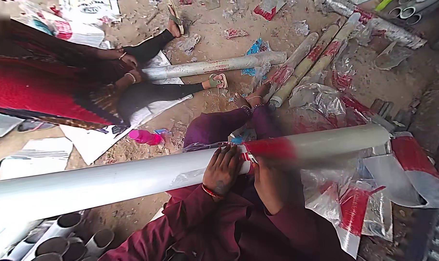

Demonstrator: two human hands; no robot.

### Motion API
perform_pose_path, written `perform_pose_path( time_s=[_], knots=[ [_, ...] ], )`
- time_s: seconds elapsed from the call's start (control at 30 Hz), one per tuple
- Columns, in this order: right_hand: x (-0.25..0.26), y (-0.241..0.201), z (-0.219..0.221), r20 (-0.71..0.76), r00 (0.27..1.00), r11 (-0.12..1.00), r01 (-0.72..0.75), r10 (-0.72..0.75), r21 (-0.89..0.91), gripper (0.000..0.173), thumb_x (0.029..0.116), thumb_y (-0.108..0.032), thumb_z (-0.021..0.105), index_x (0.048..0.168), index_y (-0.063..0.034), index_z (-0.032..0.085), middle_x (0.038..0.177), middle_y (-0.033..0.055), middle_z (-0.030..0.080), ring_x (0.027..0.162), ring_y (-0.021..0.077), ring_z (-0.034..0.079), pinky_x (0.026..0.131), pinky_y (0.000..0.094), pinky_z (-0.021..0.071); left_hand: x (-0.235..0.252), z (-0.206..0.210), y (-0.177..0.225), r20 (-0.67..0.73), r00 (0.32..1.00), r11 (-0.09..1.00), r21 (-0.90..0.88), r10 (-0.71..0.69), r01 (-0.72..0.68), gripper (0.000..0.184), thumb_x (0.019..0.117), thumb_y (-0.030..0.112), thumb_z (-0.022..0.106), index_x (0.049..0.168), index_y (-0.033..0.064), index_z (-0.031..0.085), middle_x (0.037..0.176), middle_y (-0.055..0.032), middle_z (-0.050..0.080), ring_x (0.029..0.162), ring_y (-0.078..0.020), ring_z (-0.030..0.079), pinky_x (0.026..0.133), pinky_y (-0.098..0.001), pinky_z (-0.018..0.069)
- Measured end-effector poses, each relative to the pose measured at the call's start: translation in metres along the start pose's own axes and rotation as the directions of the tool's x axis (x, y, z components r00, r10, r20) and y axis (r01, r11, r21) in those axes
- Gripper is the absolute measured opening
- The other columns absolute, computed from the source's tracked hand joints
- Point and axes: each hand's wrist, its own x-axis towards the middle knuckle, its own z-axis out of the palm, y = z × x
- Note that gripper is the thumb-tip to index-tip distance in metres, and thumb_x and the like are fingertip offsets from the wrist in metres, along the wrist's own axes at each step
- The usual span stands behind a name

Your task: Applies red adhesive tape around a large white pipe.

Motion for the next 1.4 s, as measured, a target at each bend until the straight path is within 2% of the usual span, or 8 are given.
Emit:
perform_pose_path(
  time_s=[0.4, 0.57, 0.7, 0.87, 0.97, 1.07, 1.23, 1.4],
  knots=[
    [0.008, -0.033, -0.014, 0.103, 0.994, 0.969, -0.021, 0.047, -0.245, 0.017, 0.0940, 0.005, 0.057, 0.103, 0.0122, 0.069, 0.088, 0.0271, 0.072, 0.086, 0.0429, 0.074, 0.072, 0.0510, 0.0577, 0.001, 0.000, 0.002, 0.010, 1.000, 0.998, 0.056, 0.002, -0.003, 0.037, 0.1055, 0.025, 0.047, 0.112, 0.0032, 0.076, 0.117, -0.0101, 0.077, 0.109, -0.0268, 0.074, 0.097, -0.0414, 0.0556],
    [0.016, -0.042, -0.035, 0.352, 0.917, 0.953, -0.083, 0.188, -0.293, 0.024, 0.1023, -0.001, 0.049, 0.114, 0.0116, 0.066, 0.106, 0.0290, 0.070, 0.105, 0.0429, 0.070, 0.087, 0.0503, 0.0550, 0.005, 0.004, 0.002, -0.019, 1.000, 0.993, 0.120, 0.009, -0.006, 0.035, 0.1040, 0.025, 0.049, 0.109, 0.0057, 0.077, 0.115, -0.0080, 0.077, 0.107, -0.0255, 0.074, 0.094, -0.0402, 0.0571],
    [-0.007, -0.037, -0.021, 0.265, 0.944, 0.953, -0.119, 0.195, -0.277, 0.025, 0.1032, -0.004, 0.051, 0.113, 0.0113, 0.067, 0.096, 0.0284, 0.072, 0.095, 0.0441, 0.072, 0.079, 0.0512, 0.0568, 0.010, 0.006, -0.002, -0.004, 1.000, 0.994, 0.111, -0.011, 0.011, 0.032, 0.1022, 0.022, 0.050, 0.106, 0.0061, 0.078, 0.114, -0.0086, 0.078, 0.105, -0.0265, 0.075, 0.092, -0.0413, 0.0584],
    [-0.018, -0.027, -0.012, 0.516, 0.806, 0.953, -0.192, 0.290, -0.236, 0.032, 0.1091, -0.014, 0.044, 0.123, 0.0067, 0.064, 0.111, 0.0267, 0.070, 0.109, 0.0415, 0.068, 0.092, 0.0515, 0.0527, 0.013, 0.004, -0.003, 0.023, 1.000, 0.997, 0.070, -0.015, 0.014, 0.030, 0.1000, 0.017, 0.052, 0.106, 0.0037, 0.078, 0.113, -0.0112, 0.078, 0.104, -0.0290, 0.076, 0.090, -0.0438, 0.0592],
    [-0.017, 0.004, -0.004, -0.091, 0.995, 0.998, 0.039, -0.035, 0.045, 0.025, 0.0994, -0.007, 0.058, 0.112, 0.0097, 0.072, 0.086, 0.0272, 0.073, 0.078, 0.0438, 0.074, 0.070, 0.0570, 0.0583, 0.020, -0.001, -0.012, 0.043, 0.997, 0.993, -0.103, -0.060, 0.064, 0.029, 0.0966, 0.010, 0.053, 0.108, -0.0021, 0.077, 0.113, -0.0162, 0.077, 0.106, -0.0333, 0.075, 0.094, -0.0466, 0.0584],
    [0.039, 0.031, -0.010, -0.510, 0.838, 0.979, 0.192, -0.196, -0.060, 0.030, 0.0985, -0.011, 0.056, 0.115, 0.0081, 0.072, 0.090, 0.0251, 0.075, 0.075, 0.0417, 0.075, 0.062, 0.0554, 0.0578, 0.021, -0.026, -0.012, 0.079, 0.965, 0.944, -0.203, -0.250, 0.261, 0.027, 0.0948, 0.002, 0.056, 0.114, -0.0058, 0.074, 0.116, -0.0218, 0.074, 0.108, -0.0387, 0.073, 0.091, -0.0494, 0.0592],
    [0.120, 0.053, 0.005, -0.120, 0.992, 0.999, 0.030, -0.026, 0.036, 0.037, 0.1082, -0.019, 0.047, 0.134, 0.0008, 0.065, 0.116, 0.0281, 0.071, 0.108, 0.0477, 0.069, 0.093, 0.0644, 0.0491, 0.012, -0.058, -0.030, 0.206, 0.887, 0.904, -0.021, -0.414, 0.427, 0.037, 0.0969, 0.026, 0.066, 0.116, -0.0051, 0.075, 0.119, -0.0225, 0.074, 0.117, -0.0434, 0.068, 0.105, -0.0580, 0.0488],
    [0.120, 0.055, 0.016, -0.174, 0.985, 0.999, 0.003, 0.005, 0.043, 0.038, 0.1071, -0.023, 0.047, 0.132, -0.0008, 0.066, 0.108, 0.0297, 0.073, 0.100, 0.0523, 0.070, 0.083, 0.0696, 0.0496, 0.002, -0.047, -0.033, 0.036, 0.899, 0.889, -0.138, -0.436, 0.437, 0.022, 0.0932, 0.011, 0.063, 0.099, -0.0011, 0.081, 0.108, -0.0155, 0.078, 0.106, -0.0357, 0.075, 0.098, -0.0528, 0.0555]
  ],
)
